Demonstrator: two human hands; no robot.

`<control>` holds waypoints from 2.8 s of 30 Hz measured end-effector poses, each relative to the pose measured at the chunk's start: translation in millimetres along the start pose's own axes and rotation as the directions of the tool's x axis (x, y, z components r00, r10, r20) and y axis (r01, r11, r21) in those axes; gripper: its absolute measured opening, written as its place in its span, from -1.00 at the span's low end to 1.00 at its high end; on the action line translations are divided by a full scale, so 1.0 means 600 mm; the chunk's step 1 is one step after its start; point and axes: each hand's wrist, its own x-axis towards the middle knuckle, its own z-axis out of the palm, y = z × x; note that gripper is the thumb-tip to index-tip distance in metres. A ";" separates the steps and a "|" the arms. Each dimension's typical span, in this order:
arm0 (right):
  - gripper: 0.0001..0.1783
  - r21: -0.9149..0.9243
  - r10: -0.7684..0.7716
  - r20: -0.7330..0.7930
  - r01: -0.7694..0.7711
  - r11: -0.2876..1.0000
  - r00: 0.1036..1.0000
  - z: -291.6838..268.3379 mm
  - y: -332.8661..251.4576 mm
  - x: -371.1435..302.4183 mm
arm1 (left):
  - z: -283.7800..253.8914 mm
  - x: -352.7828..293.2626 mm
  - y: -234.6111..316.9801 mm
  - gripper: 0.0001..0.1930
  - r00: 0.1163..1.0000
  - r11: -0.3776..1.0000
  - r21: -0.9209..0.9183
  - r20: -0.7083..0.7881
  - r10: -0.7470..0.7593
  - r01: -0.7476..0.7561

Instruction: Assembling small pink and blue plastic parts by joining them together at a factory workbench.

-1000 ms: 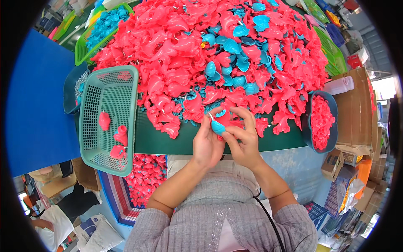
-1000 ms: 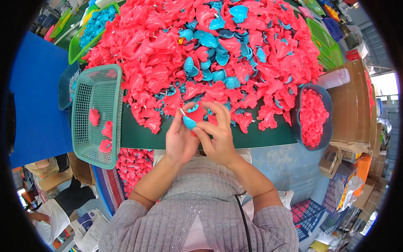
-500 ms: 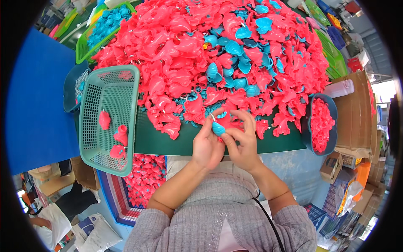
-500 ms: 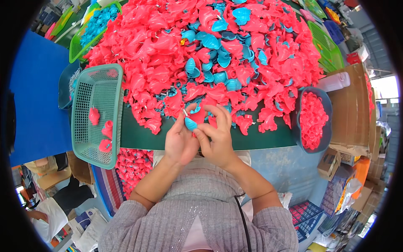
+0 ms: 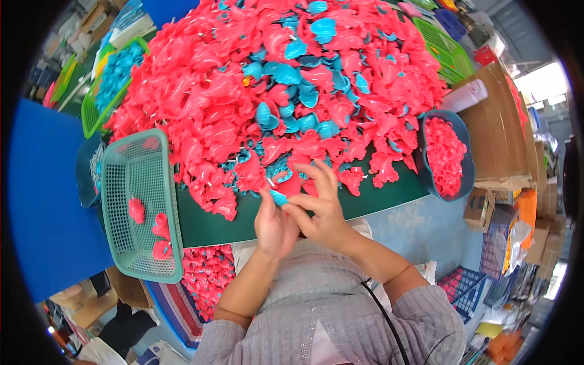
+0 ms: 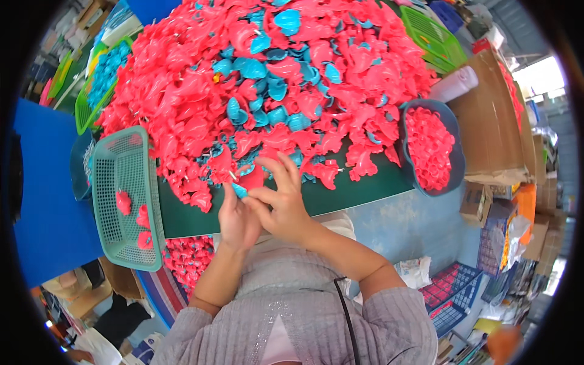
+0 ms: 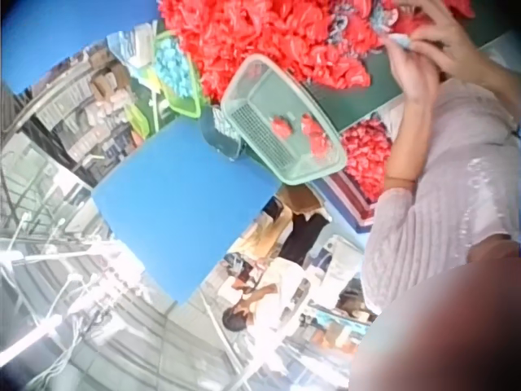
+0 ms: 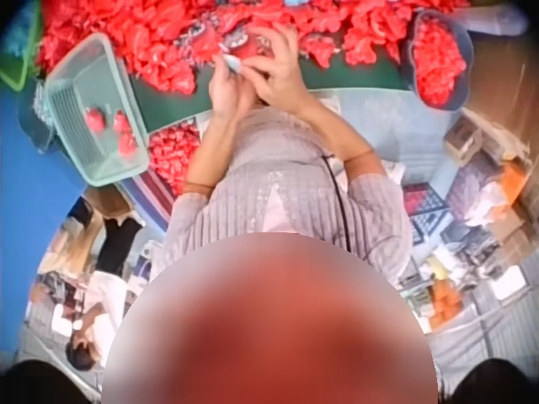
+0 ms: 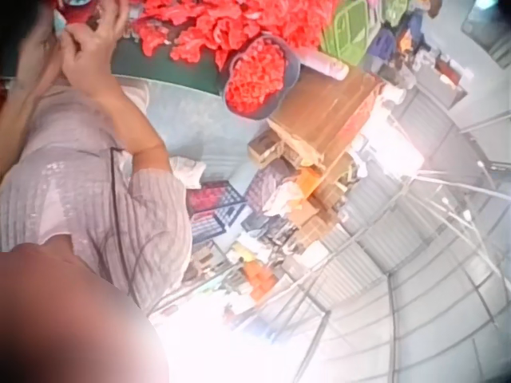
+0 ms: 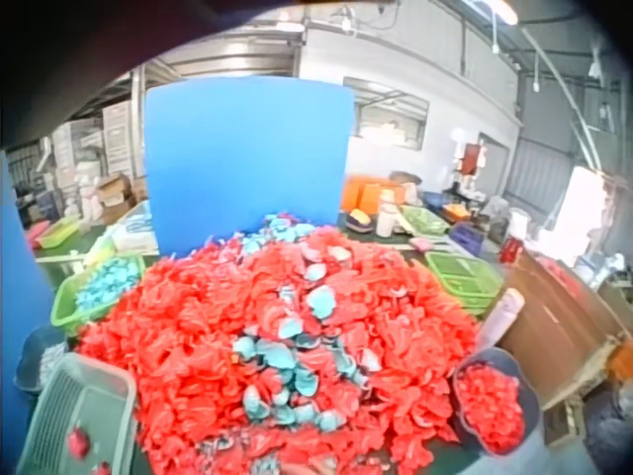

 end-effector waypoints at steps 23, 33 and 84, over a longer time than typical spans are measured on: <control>-0.58 -0.436 0.145 -0.033 -0.145 0.888 0.989 -0.146 0.182 0.081 | -0.057 0.020 0.044 -0.41 0.986 0.992 -0.039 -0.114 -0.120 0.116; -0.56 -0.487 -0.188 -0.101 0.117 0.866 0.977 -0.097 0.166 0.058 | -0.066 0.017 0.041 -0.40 0.988 0.993 -0.016 -0.096 -0.118 0.117; -0.75 0.671 0.391 0.523 -0.648 0.359 0.758 -0.034 0.089 0.027 | -0.037 0.028 0.039 -0.42 1.000 0.973 -0.229 0.005 0.008 -0.007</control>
